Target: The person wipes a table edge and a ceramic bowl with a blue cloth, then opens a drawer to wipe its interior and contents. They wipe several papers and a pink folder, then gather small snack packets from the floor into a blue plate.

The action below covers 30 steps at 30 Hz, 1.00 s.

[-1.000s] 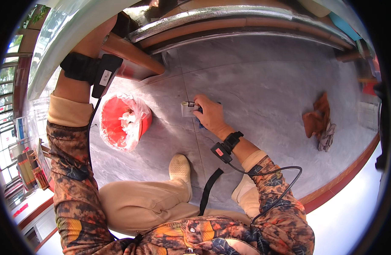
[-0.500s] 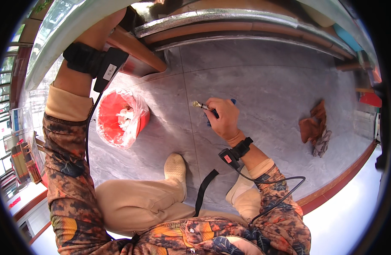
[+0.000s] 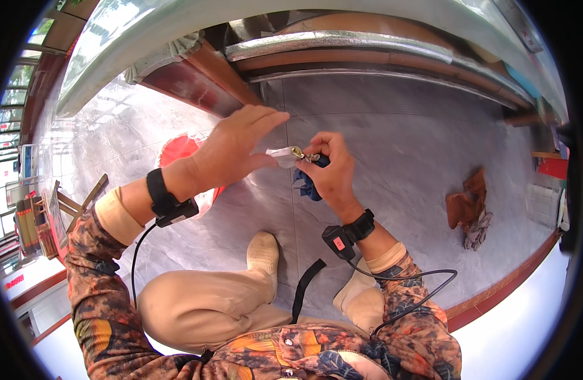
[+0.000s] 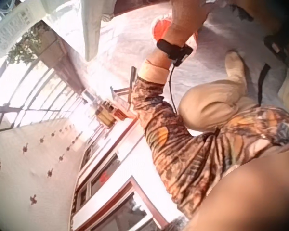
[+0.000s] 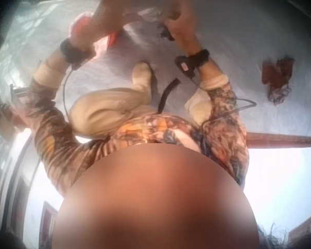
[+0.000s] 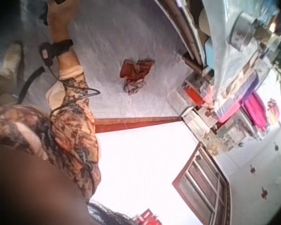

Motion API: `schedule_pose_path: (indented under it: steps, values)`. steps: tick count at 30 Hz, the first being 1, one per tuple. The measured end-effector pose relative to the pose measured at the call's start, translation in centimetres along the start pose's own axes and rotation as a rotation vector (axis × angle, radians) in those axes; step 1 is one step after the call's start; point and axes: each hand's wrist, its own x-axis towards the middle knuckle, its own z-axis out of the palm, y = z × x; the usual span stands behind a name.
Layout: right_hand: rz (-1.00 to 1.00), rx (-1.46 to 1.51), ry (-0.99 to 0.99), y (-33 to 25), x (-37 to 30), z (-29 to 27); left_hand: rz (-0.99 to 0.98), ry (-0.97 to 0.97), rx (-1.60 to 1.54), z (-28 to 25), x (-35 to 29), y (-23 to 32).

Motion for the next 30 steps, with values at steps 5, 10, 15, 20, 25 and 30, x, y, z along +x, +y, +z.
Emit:
schedule_pose_path:
  steps: [5, 10, 15, 20, 25, 30]
  values:
    - [0.070, 0.178, -0.104, -2.0, 0.1, 1.9, -0.380, -0.183, -0.233, 2.1, -3.8, -1.8]
    - [0.112, 0.150, -0.284, -1.6, -0.4, 3.8, -0.551, -0.160, -0.275, 1.2, -6.8, -3.3]
    - [0.125, 0.255, -0.341, 0.6, -1.3, 4.1, -0.645, -0.219, -0.208, -3.6, -10.2, -4.8]
    - [0.325, 0.164, -0.244, 3.8, -0.8, 2.1, -0.825, -0.229, -0.239, -8.8, -15.7, -6.2]
    - [0.306, 0.125, -0.235, 5.8, -0.5, -0.1, -0.661, 0.009, 0.060, -7.9, -19.5, -8.3]
    - [0.316, 0.097, -0.157, 5.5, 1.1, -1.9, -0.714, -0.426, -0.003, -4.1, -20.9, -10.8]
